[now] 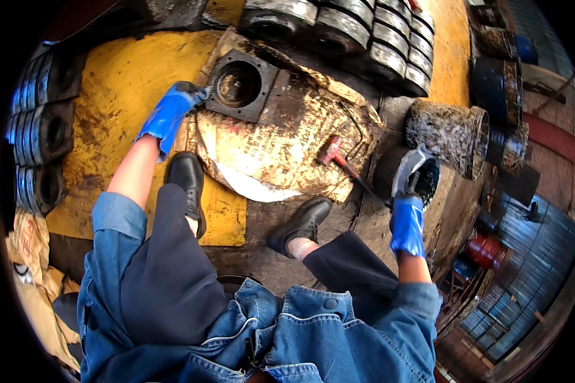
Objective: The person cleans metal blocks by hand. They use pliers to hold metal components, scrape residue from surfaces, and use a small hammer to tap parts into place on a large metal assembly on the floor.
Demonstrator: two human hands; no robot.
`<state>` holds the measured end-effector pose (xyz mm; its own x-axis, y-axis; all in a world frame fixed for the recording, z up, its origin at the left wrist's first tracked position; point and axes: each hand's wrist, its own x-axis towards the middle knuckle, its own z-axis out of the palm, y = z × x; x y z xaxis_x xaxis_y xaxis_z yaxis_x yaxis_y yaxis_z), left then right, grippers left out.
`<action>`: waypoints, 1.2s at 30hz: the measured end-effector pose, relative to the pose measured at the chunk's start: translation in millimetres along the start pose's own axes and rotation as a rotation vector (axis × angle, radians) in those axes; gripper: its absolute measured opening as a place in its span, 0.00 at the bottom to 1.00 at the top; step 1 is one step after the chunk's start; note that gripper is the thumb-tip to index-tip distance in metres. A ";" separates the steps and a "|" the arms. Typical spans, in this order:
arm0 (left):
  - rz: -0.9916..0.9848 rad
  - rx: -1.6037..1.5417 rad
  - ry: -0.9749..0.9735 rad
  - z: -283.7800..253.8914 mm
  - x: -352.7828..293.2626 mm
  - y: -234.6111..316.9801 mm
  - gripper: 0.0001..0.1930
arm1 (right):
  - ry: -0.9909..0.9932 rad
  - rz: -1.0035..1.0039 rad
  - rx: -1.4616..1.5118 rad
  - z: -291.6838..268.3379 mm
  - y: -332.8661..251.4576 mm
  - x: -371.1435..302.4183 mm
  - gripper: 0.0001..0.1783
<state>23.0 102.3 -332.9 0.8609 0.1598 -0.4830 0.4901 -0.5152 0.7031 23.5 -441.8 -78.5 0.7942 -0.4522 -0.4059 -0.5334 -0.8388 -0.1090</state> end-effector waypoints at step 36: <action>-0.157 -0.011 -0.067 -12.6 -14.1 13.4 0.28 | -0.407 -0.990 -0.520 154.4 -376.4 -66.6 0.11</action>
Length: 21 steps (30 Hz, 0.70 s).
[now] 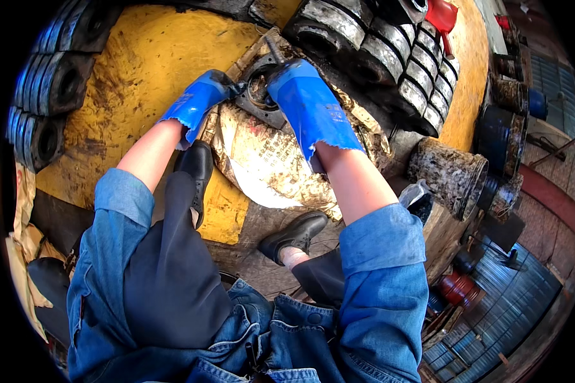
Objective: The person cleans metal blocks by hand. They use pliers to hold metal components, scrape residue from surfaces, and use a small hammer to tap parts into place on a large metal assembly on the floor.
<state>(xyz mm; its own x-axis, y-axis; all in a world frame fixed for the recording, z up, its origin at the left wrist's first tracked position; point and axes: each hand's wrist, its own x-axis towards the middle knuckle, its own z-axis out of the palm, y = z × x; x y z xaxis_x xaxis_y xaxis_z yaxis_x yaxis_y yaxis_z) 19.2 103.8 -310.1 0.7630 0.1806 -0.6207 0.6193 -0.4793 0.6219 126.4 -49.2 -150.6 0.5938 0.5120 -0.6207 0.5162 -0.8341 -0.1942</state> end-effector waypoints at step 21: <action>0.134 0.099 0.003 19.6 36.2 -12.4 0.23 | -0.318 -0.280 -0.184 -9.5 72.1 14.5 0.34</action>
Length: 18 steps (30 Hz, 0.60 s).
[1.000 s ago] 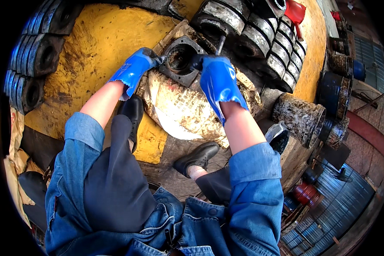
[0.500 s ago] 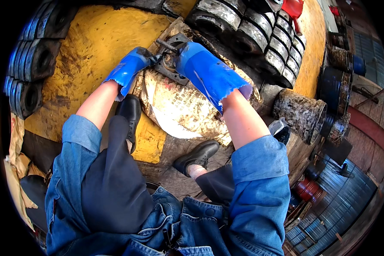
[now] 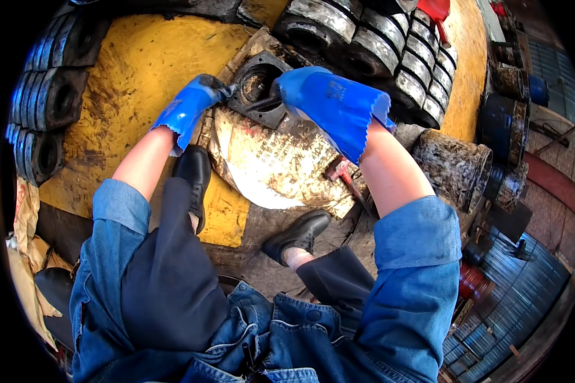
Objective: The person cleans metal blocks by hand. They use pliers to hold metal components, scrape residue from surfaces, and use a small hammer to tap parts into place on a large metal assembly on the floor.
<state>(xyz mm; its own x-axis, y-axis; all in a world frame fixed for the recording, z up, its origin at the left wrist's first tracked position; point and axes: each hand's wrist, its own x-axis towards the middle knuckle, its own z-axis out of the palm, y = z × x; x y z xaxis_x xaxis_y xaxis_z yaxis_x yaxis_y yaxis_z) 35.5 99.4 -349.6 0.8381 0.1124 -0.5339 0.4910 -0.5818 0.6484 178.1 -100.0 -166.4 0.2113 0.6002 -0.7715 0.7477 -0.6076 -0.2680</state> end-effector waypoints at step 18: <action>-0.161 -0.070 0.022 -1.6 -15.0 2.5 0.28 | 0.247 0.402 0.445 45.2 -39.0 -19.1 0.19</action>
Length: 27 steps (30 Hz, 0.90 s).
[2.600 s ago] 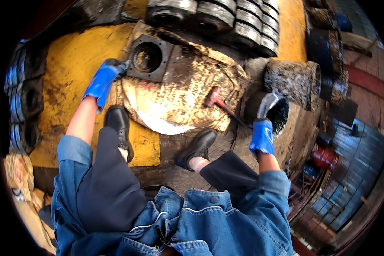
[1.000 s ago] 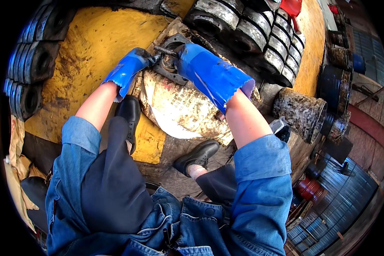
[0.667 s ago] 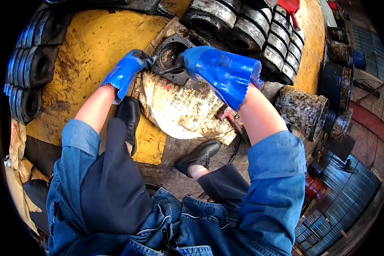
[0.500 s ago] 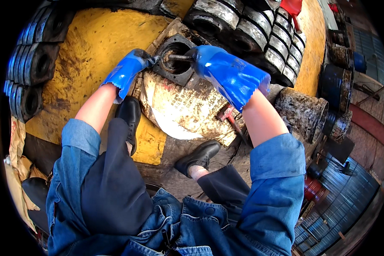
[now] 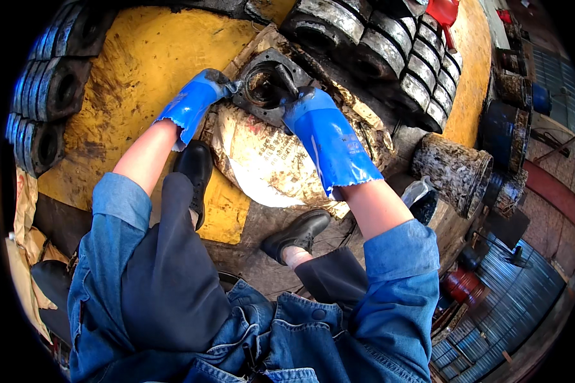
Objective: The person cleans metal blocks by hand. They use pliers to hold metal components, scrape residue from surfaces, and use a small hammer to tap parts into place on a large metal assembly on the floor.
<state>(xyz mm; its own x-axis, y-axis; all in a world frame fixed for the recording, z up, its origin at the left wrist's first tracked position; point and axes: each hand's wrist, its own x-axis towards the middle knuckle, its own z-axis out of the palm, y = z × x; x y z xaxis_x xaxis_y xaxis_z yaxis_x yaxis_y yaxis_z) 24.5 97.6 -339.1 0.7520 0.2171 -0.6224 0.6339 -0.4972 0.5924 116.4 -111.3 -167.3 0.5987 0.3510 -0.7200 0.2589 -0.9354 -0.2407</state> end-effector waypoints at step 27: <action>0.077 0.056 0.023 -2.1 1.3 -11.1 0.27 | 0.081 0.135 -0.003 -24.9 -20.2 -38.9 0.11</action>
<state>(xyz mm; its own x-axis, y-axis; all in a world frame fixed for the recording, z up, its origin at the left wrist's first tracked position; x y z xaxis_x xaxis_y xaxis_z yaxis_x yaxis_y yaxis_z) 18.9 105.1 -345.4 0.8025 0.1950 -0.5639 0.5632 -0.5596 0.6080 106.8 -105.0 -118.3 0.6874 0.2244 -0.6907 0.1742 -0.9742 -0.1432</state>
